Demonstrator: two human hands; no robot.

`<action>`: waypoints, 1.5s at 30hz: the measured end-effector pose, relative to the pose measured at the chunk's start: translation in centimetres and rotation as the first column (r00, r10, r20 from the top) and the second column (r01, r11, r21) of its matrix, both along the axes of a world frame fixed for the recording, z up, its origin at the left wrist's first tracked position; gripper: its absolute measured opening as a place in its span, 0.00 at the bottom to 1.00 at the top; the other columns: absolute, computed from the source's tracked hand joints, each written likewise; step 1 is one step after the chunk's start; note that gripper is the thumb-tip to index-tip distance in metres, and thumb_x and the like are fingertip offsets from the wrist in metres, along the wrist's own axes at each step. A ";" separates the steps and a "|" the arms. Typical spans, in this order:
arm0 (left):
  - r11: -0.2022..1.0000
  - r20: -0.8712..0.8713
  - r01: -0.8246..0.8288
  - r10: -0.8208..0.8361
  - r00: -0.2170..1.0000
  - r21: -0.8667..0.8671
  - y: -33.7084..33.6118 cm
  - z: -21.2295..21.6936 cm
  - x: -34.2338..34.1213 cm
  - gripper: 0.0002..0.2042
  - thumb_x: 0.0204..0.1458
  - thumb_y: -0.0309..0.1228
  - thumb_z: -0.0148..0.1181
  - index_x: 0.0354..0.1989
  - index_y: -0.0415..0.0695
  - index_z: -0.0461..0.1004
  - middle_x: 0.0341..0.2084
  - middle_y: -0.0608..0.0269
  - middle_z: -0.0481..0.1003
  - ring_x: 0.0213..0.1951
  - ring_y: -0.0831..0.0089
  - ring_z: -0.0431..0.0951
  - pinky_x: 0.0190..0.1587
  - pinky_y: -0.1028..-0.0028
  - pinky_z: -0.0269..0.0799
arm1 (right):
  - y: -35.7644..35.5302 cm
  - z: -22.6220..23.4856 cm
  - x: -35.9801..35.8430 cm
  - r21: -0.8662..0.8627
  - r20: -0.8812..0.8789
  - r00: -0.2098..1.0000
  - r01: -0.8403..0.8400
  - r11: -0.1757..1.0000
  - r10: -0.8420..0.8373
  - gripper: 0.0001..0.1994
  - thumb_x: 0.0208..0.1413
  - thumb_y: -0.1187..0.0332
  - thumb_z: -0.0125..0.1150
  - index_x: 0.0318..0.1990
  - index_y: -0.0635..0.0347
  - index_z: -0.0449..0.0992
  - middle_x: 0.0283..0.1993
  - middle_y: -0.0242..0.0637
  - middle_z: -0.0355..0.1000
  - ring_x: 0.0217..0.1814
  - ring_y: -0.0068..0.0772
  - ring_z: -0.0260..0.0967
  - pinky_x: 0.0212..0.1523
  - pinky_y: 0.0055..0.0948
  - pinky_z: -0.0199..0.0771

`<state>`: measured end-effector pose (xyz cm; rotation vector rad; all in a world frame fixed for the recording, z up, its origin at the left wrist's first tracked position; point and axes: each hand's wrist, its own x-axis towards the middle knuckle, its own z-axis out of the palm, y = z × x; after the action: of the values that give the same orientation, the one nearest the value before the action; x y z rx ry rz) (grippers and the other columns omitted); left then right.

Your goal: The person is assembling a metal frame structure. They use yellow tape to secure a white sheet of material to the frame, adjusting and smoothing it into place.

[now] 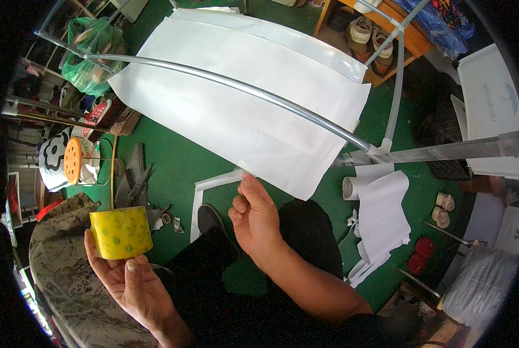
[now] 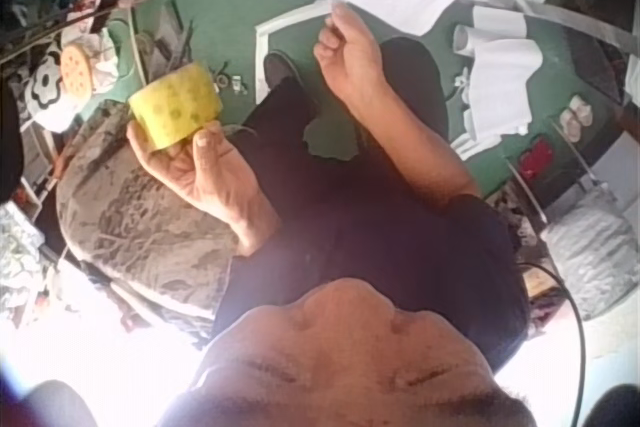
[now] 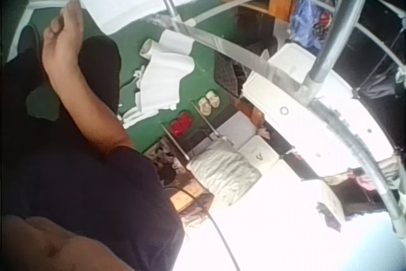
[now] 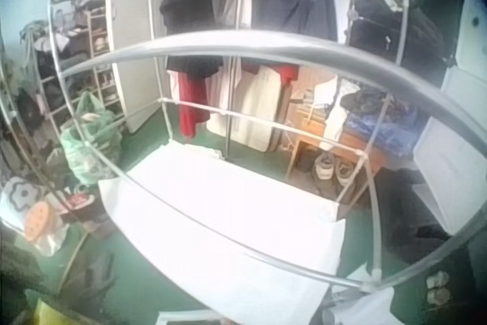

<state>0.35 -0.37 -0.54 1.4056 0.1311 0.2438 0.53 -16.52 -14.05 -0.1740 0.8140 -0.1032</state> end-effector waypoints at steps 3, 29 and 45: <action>1.000 0.007 0.020 -0.020 1.000 -0.005 0.1 -0.1 0.0 0.41 0.55 0.15 0.59 0.75 0.39 0.45 0.61 0.51 0.68 0.56 0.68 0.74 0.54 0.75 0.77 | 0.0 0.0 0.4 -0.009 -0.015 1.000 0.007 1.000 -0.007 0.05 0.64 0.64 0.64 0.41 0.50 0.74 0.33 0.22 0.67 0.26 0.17 0.54 0.27 0.20 0.56; 0.998 -0.008 0.057 -0.057 0.998 -0.002 -0.3 -0.1 0.3 0.40 0.56 0.16 0.59 0.75 0.40 0.45 0.59 0.52 0.70 0.53 0.70 0.77 0.49 0.79 0.80 | 0.0 -2.0 2.8 -0.037 -0.093 0.993 0.071 0.997 -0.074 0.09 0.62 0.63 0.66 0.35 0.50 0.71 0.31 0.24 0.68 0.26 0.20 0.58 0.26 0.23 0.57; 0.996 -0.023 0.083 -0.084 0.996 -0.010 0.0 -0.2 0.1 0.40 0.55 0.16 0.60 0.75 0.38 0.45 0.60 0.50 0.69 0.49 0.71 0.77 0.43 0.80 0.80 | 0.5 -2.9 3.7 -0.165 -0.093 0.985 0.127 0.978 -0.143 0.06 0.58 0.66 0.68 0.36 0.53 0.75 0.34 0.25 0.73 0.31 0.19 0.67 0.33 0.24 0.65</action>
<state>0.50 -0.39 -0.78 1.4019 0.0922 0.1575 4.20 -16.03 -16.98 -0.2764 0.9225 -0.2900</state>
